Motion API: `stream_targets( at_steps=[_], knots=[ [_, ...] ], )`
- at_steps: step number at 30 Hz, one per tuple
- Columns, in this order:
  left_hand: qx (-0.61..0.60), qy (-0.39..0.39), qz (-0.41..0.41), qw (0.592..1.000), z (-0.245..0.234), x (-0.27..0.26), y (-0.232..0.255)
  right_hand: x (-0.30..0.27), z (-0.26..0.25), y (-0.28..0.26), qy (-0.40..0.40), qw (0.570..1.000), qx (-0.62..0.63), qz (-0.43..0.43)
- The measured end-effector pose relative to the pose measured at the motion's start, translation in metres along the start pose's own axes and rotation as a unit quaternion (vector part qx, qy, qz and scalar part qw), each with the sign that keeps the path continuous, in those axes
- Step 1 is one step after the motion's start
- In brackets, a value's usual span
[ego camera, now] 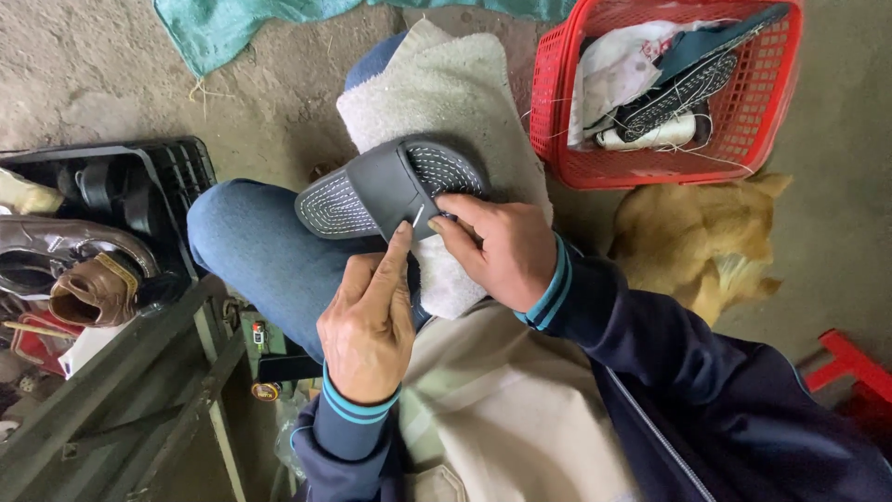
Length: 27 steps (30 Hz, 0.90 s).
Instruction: A person is hand-sewing a strap onto a black sandal using a needle and thread.
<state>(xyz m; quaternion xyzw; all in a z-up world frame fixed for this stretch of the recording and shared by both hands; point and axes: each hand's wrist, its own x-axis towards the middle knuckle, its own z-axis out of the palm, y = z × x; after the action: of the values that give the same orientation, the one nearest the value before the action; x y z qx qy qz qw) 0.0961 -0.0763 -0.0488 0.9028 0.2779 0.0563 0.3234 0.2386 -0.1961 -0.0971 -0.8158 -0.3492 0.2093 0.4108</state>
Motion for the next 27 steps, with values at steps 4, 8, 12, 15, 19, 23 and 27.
stream_targets(
  at_steps=[4, 8, 12, 15, 19, 23, 27],
  knots=[
    [0.0, -0.012, -0.007, 1.0, 0.002, 0.001, -0.001, 0.0, 0.001, -0.001, -0.002, 1.0, 0.014, 0.01],
    [0.009, -0.013, -0.015, 1.0, 0.002, 0.001, -0.002, 0.0, 0.004, 0.0, 0.004, 1.0, 0.017, 0.01],
    [0.023, -0.014, -0.019, 0.999, 0.002, 0.0, -0.003, 0.0, 0.008, 0.002, 0.008, 1.0, 0.008, 0.007],
    [0.025, -0.032, -0.025, 0.999, 0.0, 0.0, -0.004, 0.001, 0.009, -0.001, 0.011, 1.0, 0.011, 0.016],
    [0.008, -0.04, -0.029, 0.999, -0.001, 0.003, -0.003, 0.002, 0.011, -0.001, 0.005, 1.0, 0.011, 0.023],
    [0.004, -0.05, -0.031, 0.998, 0.0, 0.006, -0.002, 0.003, 0.011, 0.002, -0.007, 1.0, 0.015, 0.027],
    [0.01, -0.064, -0.038, 0.997, -0.004, 0.008, 0.0, 0.006, 0.008, -0.004, -0.017, 0.999, 0.028, 0.03]
  ],
)
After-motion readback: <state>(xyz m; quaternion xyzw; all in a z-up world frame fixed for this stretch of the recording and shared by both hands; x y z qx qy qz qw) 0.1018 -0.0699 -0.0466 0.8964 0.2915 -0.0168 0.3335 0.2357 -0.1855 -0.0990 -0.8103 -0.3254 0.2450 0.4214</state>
